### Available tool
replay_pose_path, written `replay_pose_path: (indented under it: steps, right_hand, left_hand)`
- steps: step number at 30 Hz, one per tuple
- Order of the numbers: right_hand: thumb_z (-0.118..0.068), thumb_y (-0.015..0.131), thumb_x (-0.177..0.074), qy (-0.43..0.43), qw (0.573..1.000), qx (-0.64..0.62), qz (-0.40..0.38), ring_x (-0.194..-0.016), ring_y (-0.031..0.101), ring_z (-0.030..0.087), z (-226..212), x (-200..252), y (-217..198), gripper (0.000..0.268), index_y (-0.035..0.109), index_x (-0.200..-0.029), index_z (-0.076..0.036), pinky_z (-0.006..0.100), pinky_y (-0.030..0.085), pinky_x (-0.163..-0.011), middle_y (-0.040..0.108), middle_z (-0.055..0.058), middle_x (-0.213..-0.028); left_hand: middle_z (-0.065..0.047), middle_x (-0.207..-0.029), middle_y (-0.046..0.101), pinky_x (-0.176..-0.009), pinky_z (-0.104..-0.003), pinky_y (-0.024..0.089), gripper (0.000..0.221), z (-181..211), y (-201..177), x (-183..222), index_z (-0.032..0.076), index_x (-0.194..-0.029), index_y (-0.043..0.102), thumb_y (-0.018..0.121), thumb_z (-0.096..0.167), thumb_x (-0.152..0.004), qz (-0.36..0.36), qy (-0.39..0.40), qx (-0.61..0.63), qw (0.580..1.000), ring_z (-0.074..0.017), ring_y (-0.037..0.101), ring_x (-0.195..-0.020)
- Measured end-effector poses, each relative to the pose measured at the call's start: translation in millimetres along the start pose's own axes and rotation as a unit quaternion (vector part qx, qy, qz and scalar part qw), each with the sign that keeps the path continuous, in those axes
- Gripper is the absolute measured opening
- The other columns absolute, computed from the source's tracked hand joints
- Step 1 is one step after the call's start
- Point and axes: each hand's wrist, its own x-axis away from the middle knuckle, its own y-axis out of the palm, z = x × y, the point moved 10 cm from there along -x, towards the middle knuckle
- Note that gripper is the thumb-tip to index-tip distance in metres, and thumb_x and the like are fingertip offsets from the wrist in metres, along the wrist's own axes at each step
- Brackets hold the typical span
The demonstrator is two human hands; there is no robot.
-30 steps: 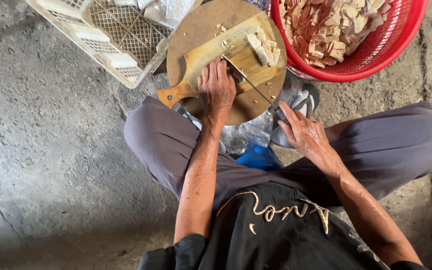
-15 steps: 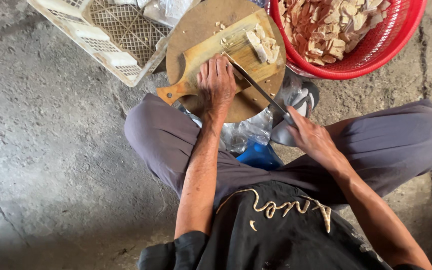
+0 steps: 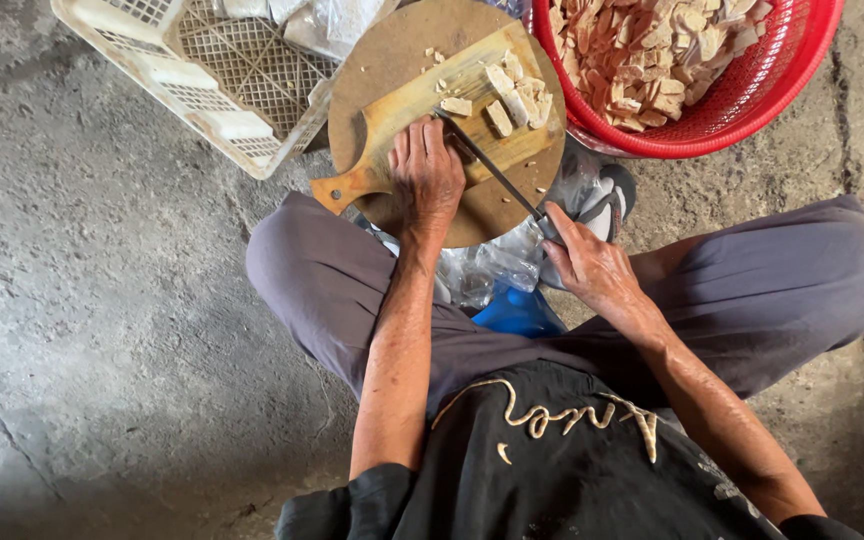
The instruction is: The person sits on the floor and uses a knife to slice rectangular blocks of a white food item on a wooden cutting board. Sliced pieces are placed into a red basket. The person then takes the remaining blocks, wraps them in plastic bags, and places them into a white crate.
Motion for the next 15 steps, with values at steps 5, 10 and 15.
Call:
replay_pose_path:
  steps: [5,10,15]
  right_hand:
    - [-0.026,0.062,-0.100,0.007,1.000,0.008,-0.007,-0.082,0.070,0.047,-10,-5,1,0.057,0.043,-0.152,-0.012,0.055,0.058,-0.068,0.069,0.024,-0.118]
    - [-0.025,0.063,-0.102,0.034,0.998,0.043,-0.022,-0.076,0.070,0.045,-24,-28,5,0.055,0.043,-0.152,-0.012,0.053,0.057,-0.064,0.070,0.023,-0.106]
    - [-0.023,0.065,-0.100,-0.002,0.999,0.031,0.005,-0.078,0.071,0.045,-35,-51,9,0.056,0.044,-0.151,-0.011,0.050,0.058,-0.062,0.070,0.024,-0.111]
  left_hand:
    - [-0.012,-0.117,0.062,-0.086,-0.046,0.048,0.029,0,-3,2,0.004,-0.114,0.062,0.066,0.007,-0.085,0.016,0.009,0.006,1.000,-0.0326,0.059,-0.108]
    - [-0.011,-0.117,0.063,-0.085,-0.046,0.048,0.025,0,-1,0,0.004,-0.112,0.062,0.065,0.006,-0.088,0.019,0.007,0.000,1.000,-0.0316,0.060,-0.107]
    - [-0.011,-0.114,0.062,-0.084,-0.046,0.048,0.021,2,-2,0,0.004,-0.112,0.062,0.065,0.008,-0.092,0.024,0.013,-0.021,0.999,-0.0320,0.060,-0.106]
